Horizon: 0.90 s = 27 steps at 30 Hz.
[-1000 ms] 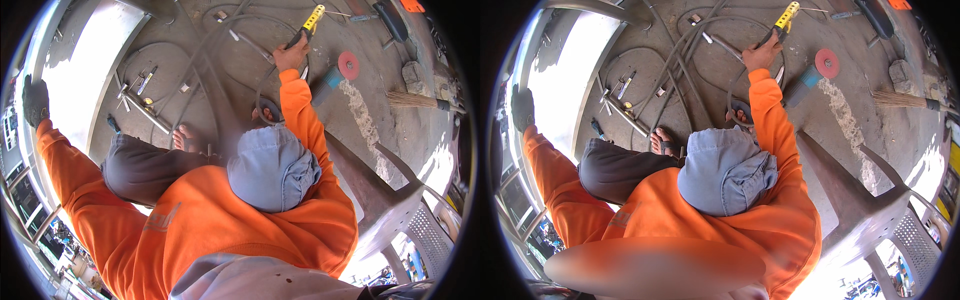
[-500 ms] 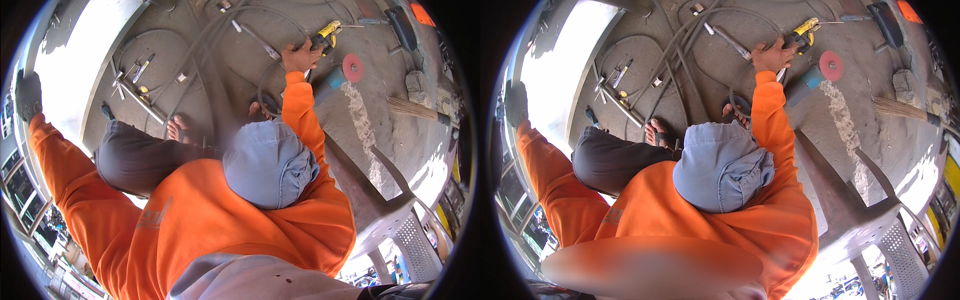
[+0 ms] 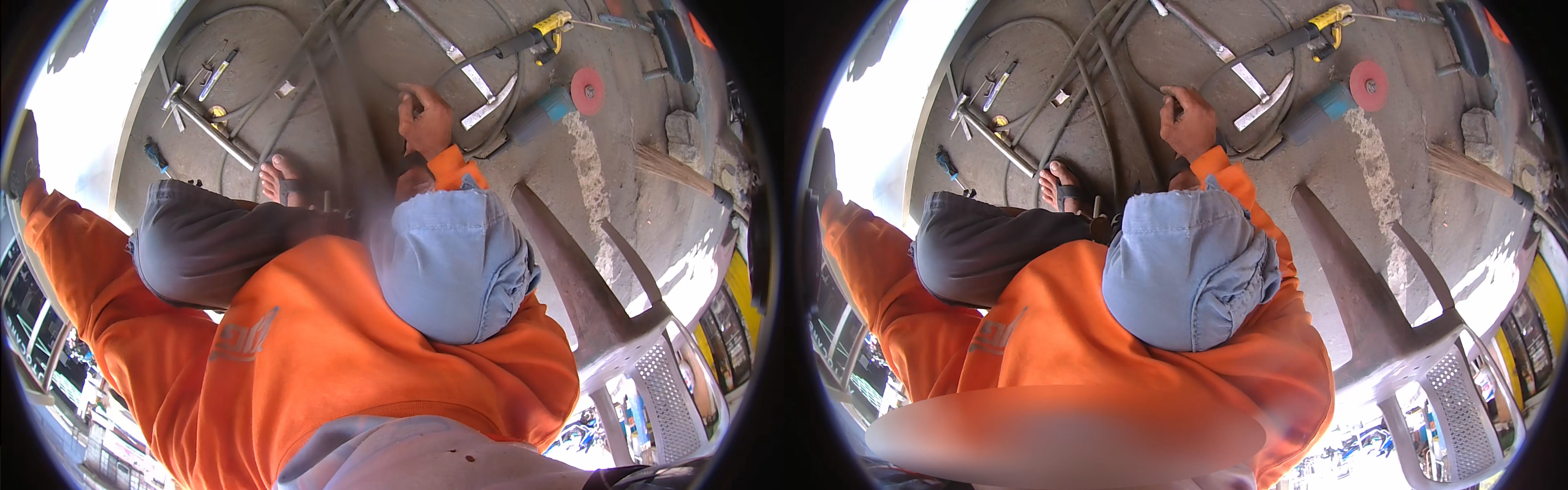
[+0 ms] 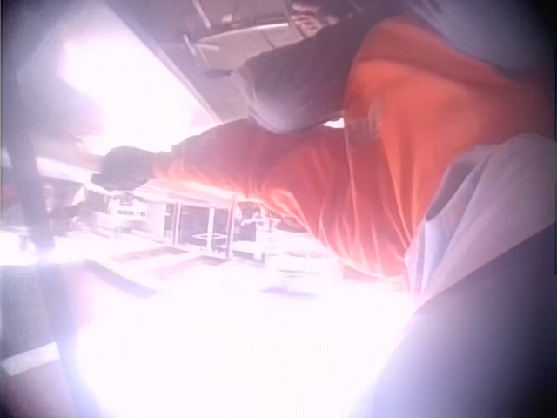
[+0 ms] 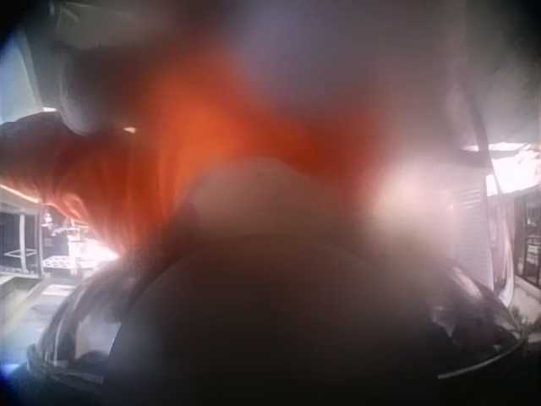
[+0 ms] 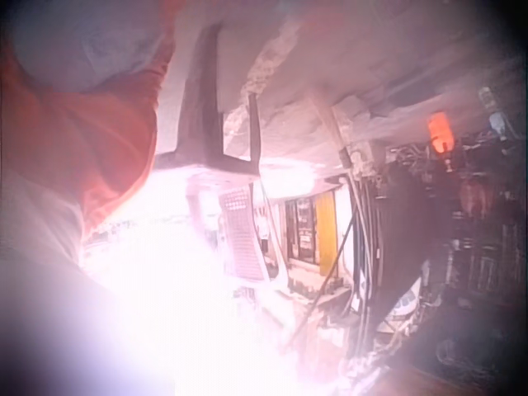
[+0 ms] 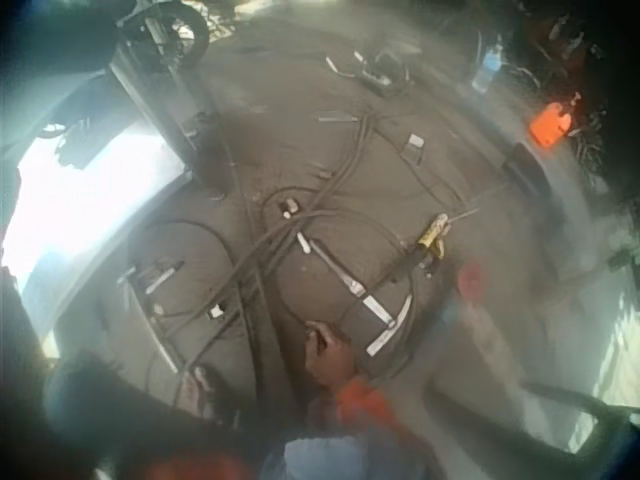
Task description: The person uses an angle grinder to smooth a metal frame, then picks up a welding torch to weld joints on the frame. They reposition the frame and continue welding different sections, occasionally adjusting their grip and stance.
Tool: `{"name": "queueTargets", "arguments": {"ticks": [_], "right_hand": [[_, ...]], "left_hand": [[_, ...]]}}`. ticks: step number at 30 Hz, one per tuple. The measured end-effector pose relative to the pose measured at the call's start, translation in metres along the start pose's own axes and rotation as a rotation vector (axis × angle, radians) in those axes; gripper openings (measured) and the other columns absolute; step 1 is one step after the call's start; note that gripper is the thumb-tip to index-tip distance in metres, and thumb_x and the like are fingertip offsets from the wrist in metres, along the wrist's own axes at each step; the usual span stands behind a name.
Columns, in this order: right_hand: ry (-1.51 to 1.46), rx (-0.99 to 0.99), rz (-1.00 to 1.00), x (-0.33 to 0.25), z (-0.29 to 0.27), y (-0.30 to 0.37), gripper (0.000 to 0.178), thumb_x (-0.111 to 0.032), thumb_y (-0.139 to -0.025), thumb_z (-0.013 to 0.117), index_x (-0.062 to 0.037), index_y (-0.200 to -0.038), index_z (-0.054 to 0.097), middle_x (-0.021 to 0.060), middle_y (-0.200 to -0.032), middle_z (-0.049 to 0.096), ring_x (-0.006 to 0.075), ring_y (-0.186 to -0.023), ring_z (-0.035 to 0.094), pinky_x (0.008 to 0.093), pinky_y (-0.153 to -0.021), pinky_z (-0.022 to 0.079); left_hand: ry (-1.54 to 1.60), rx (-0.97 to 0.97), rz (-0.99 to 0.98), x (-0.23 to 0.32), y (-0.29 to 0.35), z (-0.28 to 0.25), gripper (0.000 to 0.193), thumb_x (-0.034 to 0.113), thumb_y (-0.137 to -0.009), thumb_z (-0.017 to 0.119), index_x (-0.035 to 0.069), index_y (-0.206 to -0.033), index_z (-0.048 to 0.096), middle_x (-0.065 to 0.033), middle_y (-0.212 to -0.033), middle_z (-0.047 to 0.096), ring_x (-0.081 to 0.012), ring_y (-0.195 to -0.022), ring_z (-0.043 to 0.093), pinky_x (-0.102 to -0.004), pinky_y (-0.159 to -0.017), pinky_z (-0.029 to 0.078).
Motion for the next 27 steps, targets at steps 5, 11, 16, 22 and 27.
{"name": "queueTargets", "arguments": {"ticks": [5, 11, 16, 22, 27], "right_hand": [[0.27, -0.206, -0.172, -0.005, 0.013, -0.133, 0.036, -0.033, -0.092, 0.066, -0.0086, -0.117, 0.074, 0.02, -0.103, 0.075, 0.0411, -0.095, 0.072, 0.0449, -0.085, 0.057], [0.673, -0.251, -0.254, -0.017, 0.043, -0.283, 0.043, -0.037, -0.092, 0.065, -0.0058, -0.121, 0.072, 0.0224, -0.115, 0.073, 0.0402, -0.106, 0.069, 0.0479, -0.094, 0.054], [0.984, -0.362, -0.059, -0.012, 0.087, -0.323, 0.052, -0.053, -0.089, 0.065, -0.0103, -0.118, 0.075, 0.0165, -0.126, 0.072, 0.0387, -0.12, 0.065, 0.0531, -0.1, 0.049], [1.018, -0.413, 0.034, -0.011, 0.102, -0.322, 0.048, -0.047, -0.088, 0.066, -0.0113, -0.119, 0.075, 0.0164, -0.126, 0.072, 0.0387, -0.121, 0.066, 0.0653, -0.109, 0.036], [0.845, -0.165, -0.039, -0.015, 0.099, -0.315, 0.047, -0.045, -0.087, 0.066, -0.0095, -0.116, 0.076, 0.018, -0.122, 0.073, 0.0407, -0.117, 0.067, 0.0611, -0.104, 0.043]], "left_hand": [[0.188, -0.263, -0.264, 0.04, 0.146, 0.062, 0.062, 0.05, -0.103, 0.041, 0.005, -0.145, 0.048, -0.0174, -0.141, 0.052, -0.0345, -0.124, 0.05, -0.0462, -0.105, 0.037], [0.242, -0.736, -0.688, 0.133, 0.36, 0.128, 0.067, 0.054, -0.103, 0.035, 0.006, -0.149, 0.043, -0.0182, -0.148, 0.046, -0.035, -0.132, 0.044, -0.0467, -0.11, 0.031], [0.22, -0.909, -0.924, 0.169, 0.439, 0.15, 0.071, 0.057, -0.103, 0.031, 0.006, -0.153, 0.038, -0.0188, -0.153, 0.041, -0.0355, -0.138, 0.038, -0.0472, -0.114, 0.025], [0.231, -0.926, -1.0, 0.173, 0.455, 0.171, 0.077, 0.061, -0.104, 0.025, 0.006, -0.157, 0.033, -0.0196, -0.16, 0.034, -0.036, -0.146, 0.032, -0.0478, -0.12, 0.019], [0.232, -0.944, -1.024, 0.178, 0.471, 0.175, 0.081, 0.064, -0.104, 0.02, 0.007, -0.161, 0.029, -0.0202, -0.165, 0.029, -0.0364, -0.152, 0.026, -0.0483, -0.124, 0.014]]}}
Point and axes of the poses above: each hand's wrist, its own y-axis away from the middle knuckle, its own z-axis out of the palm, x = y × z, the point moved 3 cm from there along -y, towards the middle knuckle
